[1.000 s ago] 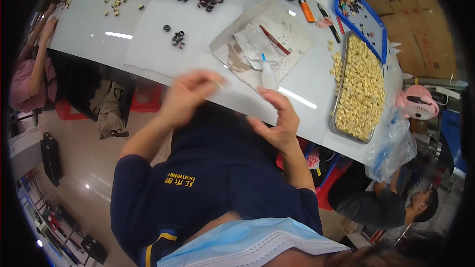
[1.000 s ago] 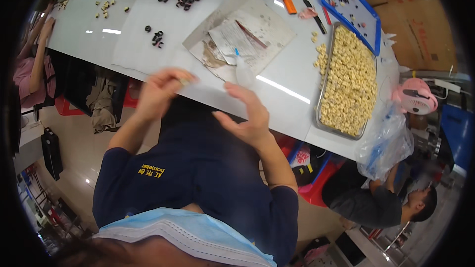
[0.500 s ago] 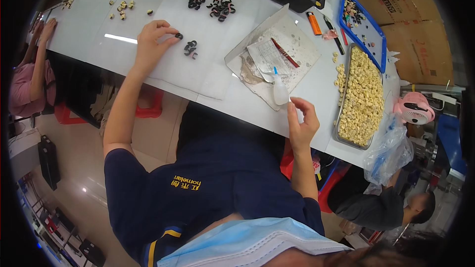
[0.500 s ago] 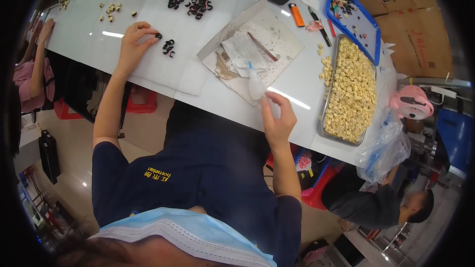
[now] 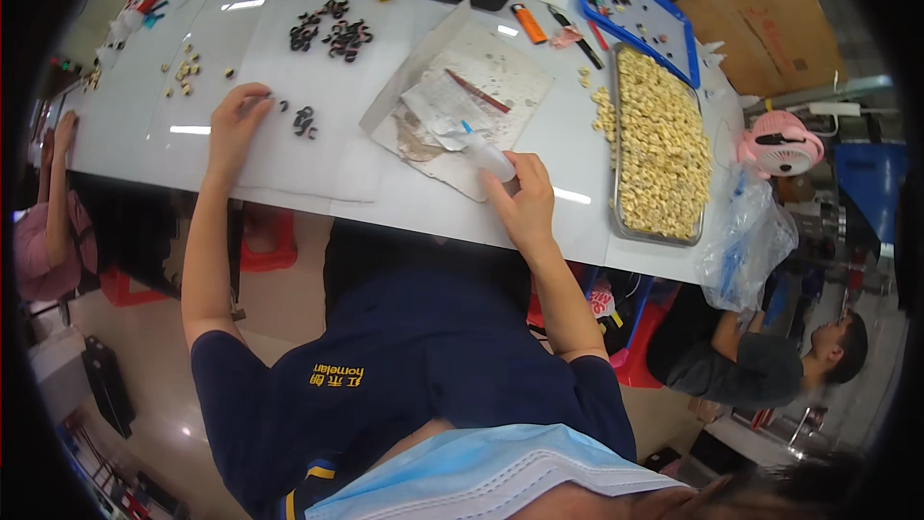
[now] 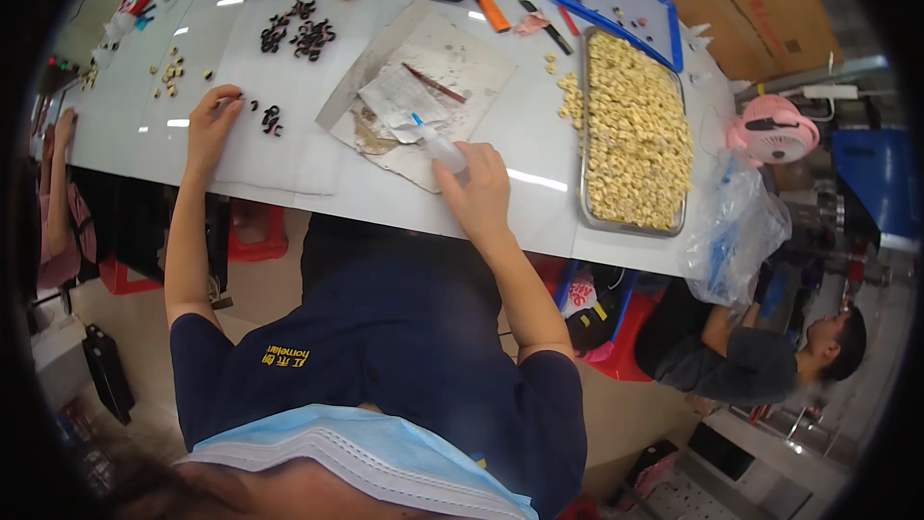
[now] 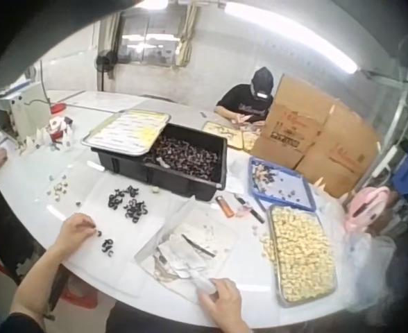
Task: The person assembles small parts by applying glue from a bottle onto curved pieces, attaching them to small plastic blocks by hand, and placing the assembled pieces on the desk.
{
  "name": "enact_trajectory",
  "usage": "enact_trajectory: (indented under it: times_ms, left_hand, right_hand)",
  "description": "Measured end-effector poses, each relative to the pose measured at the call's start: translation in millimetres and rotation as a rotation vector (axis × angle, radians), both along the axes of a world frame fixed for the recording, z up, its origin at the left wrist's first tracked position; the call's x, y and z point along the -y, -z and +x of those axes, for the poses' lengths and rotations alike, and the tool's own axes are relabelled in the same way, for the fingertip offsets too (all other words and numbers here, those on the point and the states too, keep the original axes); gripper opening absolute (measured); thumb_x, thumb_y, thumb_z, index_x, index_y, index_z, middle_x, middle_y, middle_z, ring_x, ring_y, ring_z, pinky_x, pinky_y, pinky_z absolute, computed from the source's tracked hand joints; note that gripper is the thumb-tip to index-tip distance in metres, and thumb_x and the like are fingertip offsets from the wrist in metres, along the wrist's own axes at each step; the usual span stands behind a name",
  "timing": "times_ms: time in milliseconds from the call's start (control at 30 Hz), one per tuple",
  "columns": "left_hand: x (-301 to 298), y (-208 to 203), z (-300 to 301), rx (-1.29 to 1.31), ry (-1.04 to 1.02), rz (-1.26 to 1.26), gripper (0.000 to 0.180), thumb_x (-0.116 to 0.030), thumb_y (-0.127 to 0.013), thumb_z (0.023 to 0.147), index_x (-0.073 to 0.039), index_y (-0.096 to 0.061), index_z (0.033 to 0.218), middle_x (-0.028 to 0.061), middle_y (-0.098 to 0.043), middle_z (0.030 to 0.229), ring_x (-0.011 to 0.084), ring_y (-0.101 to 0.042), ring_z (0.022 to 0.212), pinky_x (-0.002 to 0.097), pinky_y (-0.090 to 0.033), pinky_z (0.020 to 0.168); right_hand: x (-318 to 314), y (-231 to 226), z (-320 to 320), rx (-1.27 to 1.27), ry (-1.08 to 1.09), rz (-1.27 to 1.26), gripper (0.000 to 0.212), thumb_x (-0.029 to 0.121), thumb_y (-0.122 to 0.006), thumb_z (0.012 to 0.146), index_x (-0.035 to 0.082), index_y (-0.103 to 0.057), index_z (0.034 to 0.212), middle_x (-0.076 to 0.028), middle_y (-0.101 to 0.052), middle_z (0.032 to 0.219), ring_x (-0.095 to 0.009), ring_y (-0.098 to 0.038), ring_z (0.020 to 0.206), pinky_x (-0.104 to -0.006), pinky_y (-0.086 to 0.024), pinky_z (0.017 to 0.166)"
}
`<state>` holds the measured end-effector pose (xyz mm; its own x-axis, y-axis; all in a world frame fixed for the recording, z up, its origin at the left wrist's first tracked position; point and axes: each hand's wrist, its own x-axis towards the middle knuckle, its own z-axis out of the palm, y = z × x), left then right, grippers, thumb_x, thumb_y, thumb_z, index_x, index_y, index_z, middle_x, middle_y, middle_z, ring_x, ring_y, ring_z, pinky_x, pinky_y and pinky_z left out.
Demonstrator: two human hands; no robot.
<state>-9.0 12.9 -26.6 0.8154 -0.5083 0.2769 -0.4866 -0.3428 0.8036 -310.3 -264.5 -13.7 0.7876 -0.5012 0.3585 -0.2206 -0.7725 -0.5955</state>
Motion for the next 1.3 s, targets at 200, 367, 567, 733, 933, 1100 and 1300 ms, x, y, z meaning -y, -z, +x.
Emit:
enact_trajectory:
  times_ms: [200,367,567,733,933,1100,1300]
  left_hand:
    - [14,-16,-38,-0.493,-0.092,-0.490,0.029,-0.008,-0.057,0.088,-0.001,-0.049,0.115,0.0079,-0.063,0.098,0.0145,-0.060,0.091,0.0249,-0.045,0.081]
    - [55,-13,-153,-0.782,0.123,-0.542,0.028,-0.004,-0.060,0.084,-0.001,-0.054,0.111,0.0087,-0.064,0.090,0.0135,-0.061,0.078,0.0241,-0.046,0.073]
    - [96,-18,-242,-1.313,0.392,-0.581,0.031,-0.001,-0.061,0.083,0.005,-0.053,0.113,0.0119,-0.063,0.093,0.0165,-0.064,0.082,0.0206,-0.049,0.068]
    - [94,-24,-242,-1.337,0.407,-0.586,0.032,-0.001,-0.061,0.084,0.003,-0.053,0.114,0.0106,-0.063,0.096,0.0158,-0.063,0.083,0.0204,-0.049,0.069]
    - [91,-23,-244,-1.320,0.409,-0.593,0.032,-0.002,-0.062,0.084,0.003,-0.054,0.114,0.0108,-0.062,0.098,0.0152,-0.063,0.085,0.0203,-0.048,0.070]
    - [89,-23,-245,-1.327,0.410,-0.588,0.033,-0.002,-0.062,0.084,0.003,-0.054,0.115,0.0103,-0.062,0.098,0.0150,-0.063,0.085,0.0207,-0.049,0.071]
    - [88,-22,-244,-1.318,0.421,-0.595,0.032,-0.003,-0.061,0.084,0.003,-0.054,0.115,0.0106,-0.063,0.097,0.0151,-0.063,0.084,0.0212,-0.049,0.071]
  right_hand:
    - [5,2,-23,0.092,0.064,0.657,0.030,0.018,-0.065,0.082,-0.003,-0.055,0.102,-0.012,-0.063,0.080,-0.012,-0.057,0.065,-0.0248,-0.044,0.059]
    - [-1,0,-44,0.241,0.018,0.921,0.027,0.016,-0.063,0.085,0.000,-0.051,0.103,-0.006,-0.062,0.079,-0.008,-0.053,0.066,-0.0219,-0.044,0.062]
    - [-5,-20,-71,0.287,0.030,0.900,0.031,0.029,-0.067,0.083,0.003,-0.053,0.093,0.000,-0.054,0.074,-0.006,-0.049,0.067,-0.0193,-0.039,0.062]
    - [-9,-25,-80,0.458,-0.008,0.877,0.037,0.034,-0.067,0.083,0.001,-0.052,0.090,-0.001,-0.054,0.078,-0.006,-0.048,0.069,-0.0186,-0.037,0.064]
    - [-23,-35,-73,0.453,-0.022,0.628,0.022,0.018,-0.068,0.081,0.000,-0.055,0.084,-0.001,-0.058,0.069,-0.005,-0.049,0.060,-0.0193,-0.040,0.054]
    - [-25,-31,-73,0.393,-0.014,0.596,0.020,0.015,-0.070,0.078,0.000,-0.056,0.080,-0.002,-0.059,0.068,-0.005,-0.051,0.059,-0.0199,-0.041,0.054]
    - [-27,-34,-67,0.337,-0.033,0.548,0.019,0.014,-0.070,0.077,0.001,-0.057,0.078,-0.002,-0.059,0.063,-0.006,-0.052,0.054,-0.0206,-0.042,0.051]
